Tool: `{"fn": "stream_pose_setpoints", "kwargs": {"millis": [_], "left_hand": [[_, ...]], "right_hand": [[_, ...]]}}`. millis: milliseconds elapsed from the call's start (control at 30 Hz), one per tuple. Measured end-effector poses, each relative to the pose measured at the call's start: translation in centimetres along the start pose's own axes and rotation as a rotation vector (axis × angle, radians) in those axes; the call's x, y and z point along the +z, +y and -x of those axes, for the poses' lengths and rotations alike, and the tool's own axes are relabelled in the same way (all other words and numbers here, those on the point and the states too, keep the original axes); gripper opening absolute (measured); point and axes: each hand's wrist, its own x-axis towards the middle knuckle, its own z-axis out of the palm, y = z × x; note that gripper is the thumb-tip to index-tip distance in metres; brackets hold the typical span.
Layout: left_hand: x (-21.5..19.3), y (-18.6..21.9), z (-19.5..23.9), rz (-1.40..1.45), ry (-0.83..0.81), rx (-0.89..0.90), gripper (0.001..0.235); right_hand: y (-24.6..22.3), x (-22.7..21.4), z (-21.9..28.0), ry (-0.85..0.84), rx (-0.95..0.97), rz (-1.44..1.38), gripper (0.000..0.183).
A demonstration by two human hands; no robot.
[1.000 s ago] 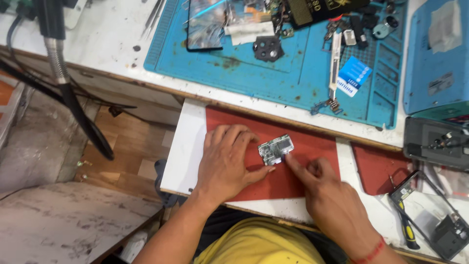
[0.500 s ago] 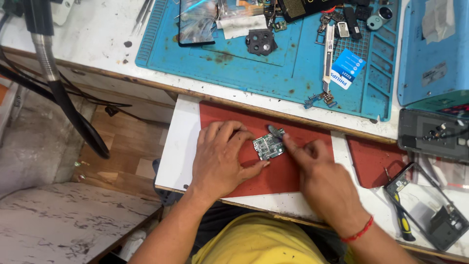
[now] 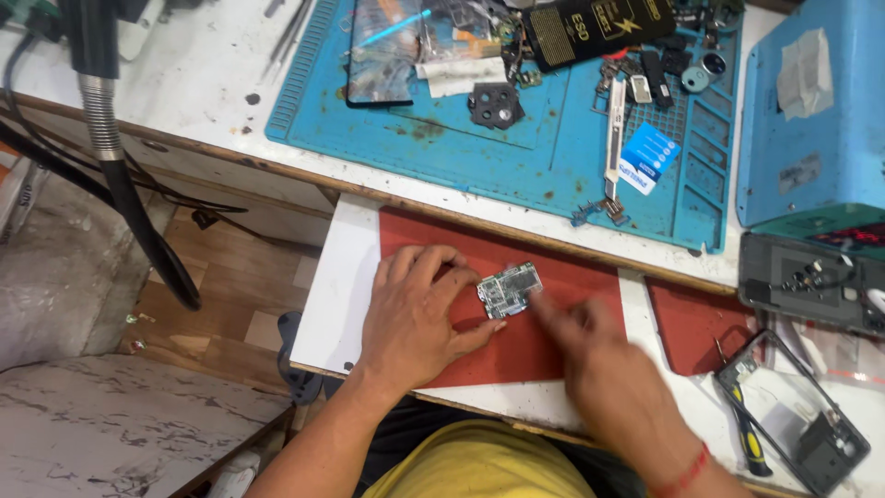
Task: The person uses a small brush to clean a circuit board on a red mat, then uses a hot air gun to blow air over the board. The person holds the board with one hand while applying the tools with the other.
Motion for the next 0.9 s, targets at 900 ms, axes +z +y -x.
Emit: {"fn": "stream_pose_setpoints", "kwargs": {"millis": [900], "left_hand": [[-0.1, -0.2, -0.1, 0.0, 0.029, 0.028, 0.047]], "right_hand": [[0.5, -0.2, -0.7, 0.067, 0.064, 0.001, 0.07]]}}
